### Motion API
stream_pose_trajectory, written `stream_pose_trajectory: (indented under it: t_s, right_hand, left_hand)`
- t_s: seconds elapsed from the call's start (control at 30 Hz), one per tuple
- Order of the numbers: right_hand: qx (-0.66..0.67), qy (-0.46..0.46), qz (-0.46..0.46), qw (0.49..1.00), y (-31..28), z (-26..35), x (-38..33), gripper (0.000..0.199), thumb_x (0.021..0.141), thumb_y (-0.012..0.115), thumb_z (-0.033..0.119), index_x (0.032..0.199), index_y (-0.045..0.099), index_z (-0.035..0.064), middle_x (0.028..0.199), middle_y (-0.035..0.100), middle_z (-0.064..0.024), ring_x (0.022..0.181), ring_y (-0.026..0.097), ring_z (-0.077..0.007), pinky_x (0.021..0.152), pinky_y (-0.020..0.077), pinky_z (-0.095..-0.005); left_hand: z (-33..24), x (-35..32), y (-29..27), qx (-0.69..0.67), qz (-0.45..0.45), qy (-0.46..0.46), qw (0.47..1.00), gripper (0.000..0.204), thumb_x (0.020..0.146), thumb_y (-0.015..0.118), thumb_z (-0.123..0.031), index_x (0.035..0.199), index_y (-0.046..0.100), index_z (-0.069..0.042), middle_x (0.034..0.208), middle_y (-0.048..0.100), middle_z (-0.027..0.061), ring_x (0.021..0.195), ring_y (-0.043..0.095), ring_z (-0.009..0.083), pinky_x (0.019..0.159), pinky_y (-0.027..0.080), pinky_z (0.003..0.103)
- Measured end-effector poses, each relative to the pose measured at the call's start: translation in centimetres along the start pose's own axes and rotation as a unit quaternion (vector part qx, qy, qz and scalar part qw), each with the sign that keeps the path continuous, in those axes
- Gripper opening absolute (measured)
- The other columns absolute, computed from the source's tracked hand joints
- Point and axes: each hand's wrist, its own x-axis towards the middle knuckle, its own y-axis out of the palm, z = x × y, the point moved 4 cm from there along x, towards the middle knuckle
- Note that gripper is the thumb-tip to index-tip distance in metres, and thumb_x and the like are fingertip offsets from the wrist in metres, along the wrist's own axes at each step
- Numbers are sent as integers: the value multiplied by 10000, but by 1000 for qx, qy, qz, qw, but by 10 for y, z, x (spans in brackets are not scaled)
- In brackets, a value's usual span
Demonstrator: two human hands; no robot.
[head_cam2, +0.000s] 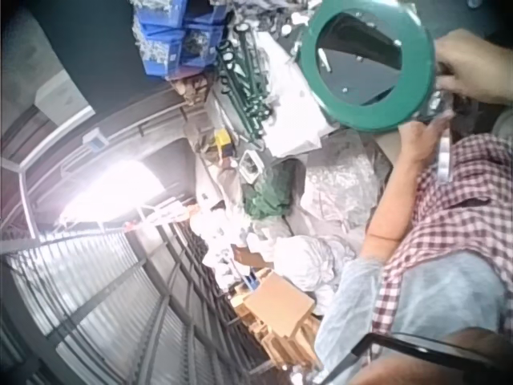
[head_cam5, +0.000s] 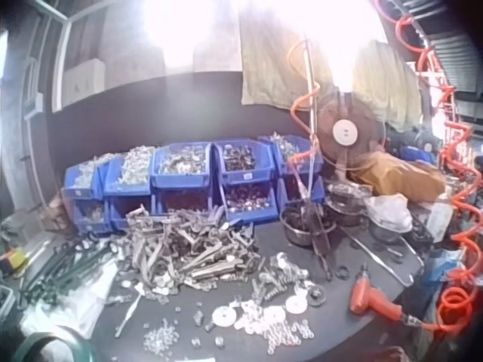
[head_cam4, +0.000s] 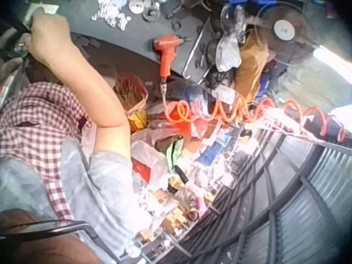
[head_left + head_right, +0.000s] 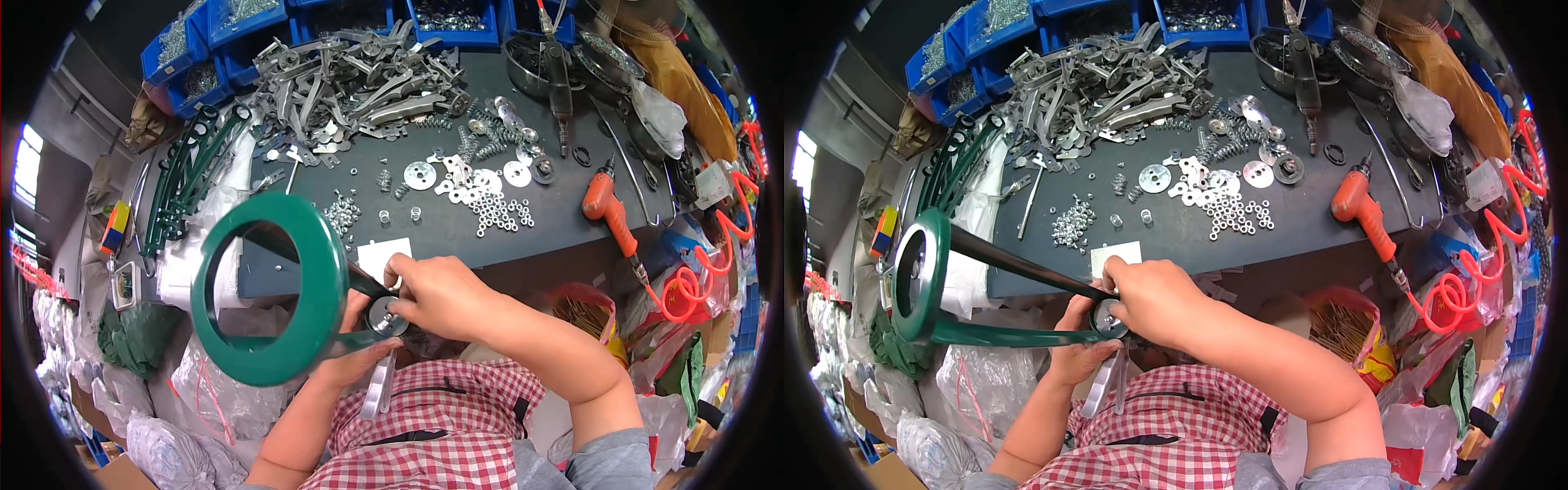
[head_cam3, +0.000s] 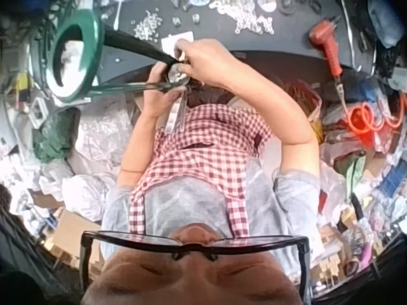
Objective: The person assembles small metal hardware components by hand, joining metal brackets with screws and washers, then tightening the screws with an electric screwdriver.
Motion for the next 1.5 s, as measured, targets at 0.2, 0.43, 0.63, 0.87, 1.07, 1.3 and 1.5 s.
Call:
stream_pose_trajectory:
  t_s: [0.2, 0.43, 0.63, 0.87, 1.07, 1.3, 1.5]
  right_hand:
    - [-173, 138, -172, 960, -91, -44, -42, 266, 716, 671, 239, 865, 592, 32, 859, 613, -136, 785, 597, -289, 707, 477, -351]
    - [-378, 216, -364, 824, -156, -177, -181, 501, 742, 654, 162, 1197, 470, 59, 968, 488, -149, 957, 482, -327, 813, 404, -382]
    - [-418, 195, -368, 808, -160, -204, -170, 500, 774, 624, 169, 1228, 442, 65, 867, 492, -157, 788, 496, -359, 734, 417, -413]
    - [73, 239, -454, 855, -176, -181, -182, 447, 874, 532, 303, 1242, 425, 72, 559, 446, -12, 517, 495, -138, 455, 398, -277]
    - [442, 120, -500, 735, -45, -91, -161, 354, 860, 575, 223, 1125, 461, 18, 822, 551, -59, 685, 529, -111, 598, 475, -241]
    - [472, 109, -281, 828, 43, -77, -145, 374, 795, 636, 84, 1121, 454, 56, 869, 577, -32, 755, 571, -110, 671, 475, -248]
    - [622, 162, -189, 742, 42, -60, -126, 344, 725, 690, 56, 1027, 528, 25, 868, 579, -52, 726, 585, -162, 634, 482, -260]
  left_hand:
    - [-10, -10, -17, 76, -61, -1, 995, 710, 667, 775, -272, 1214, 429, 20, 1217, 468, 153, 1141, 458, 268, 989, 330, 393]
    - [-20, -24, -96, 279, -201, 19, 939, 222, 760, 619, -69, 970, 599, 1, 958, 613, 146, 878, 598, 254, 778, 460, 319]
    - [-46, 31, -97, 247, -222, 116, 936, 91, 770, 584, -19, 846, 620, 15, 814, 619, 115, 720, 589, 189, 670, 460, 273]
    - [-44, 37, -98, 239, -294, 91, 921, 81, 763, 595, -24, 832, 627, 4, 766, 615, 97, 665, 585, 172, 591, 459, 257]
    - [-31, 54, -74, 520, -249, 122, 808, 163, 705, 654, -80, 860, 641, -33, 755, 565, 90, 708, 517, 261, 653, 434, 347]
    - [-14, 60, -73, 512, -234, 126, 817, 68, 698, 649, -66, 749, 625, -28, 741, 572, 100, 715, 535, 275, 652, 438, 365]
    - [-31, 77, -41, -156, -117, -69, 978, 102, 830, 541, -38, 927, 542, -5, 857, 610, 102, 752, 575, 148, 680, 484, 264]
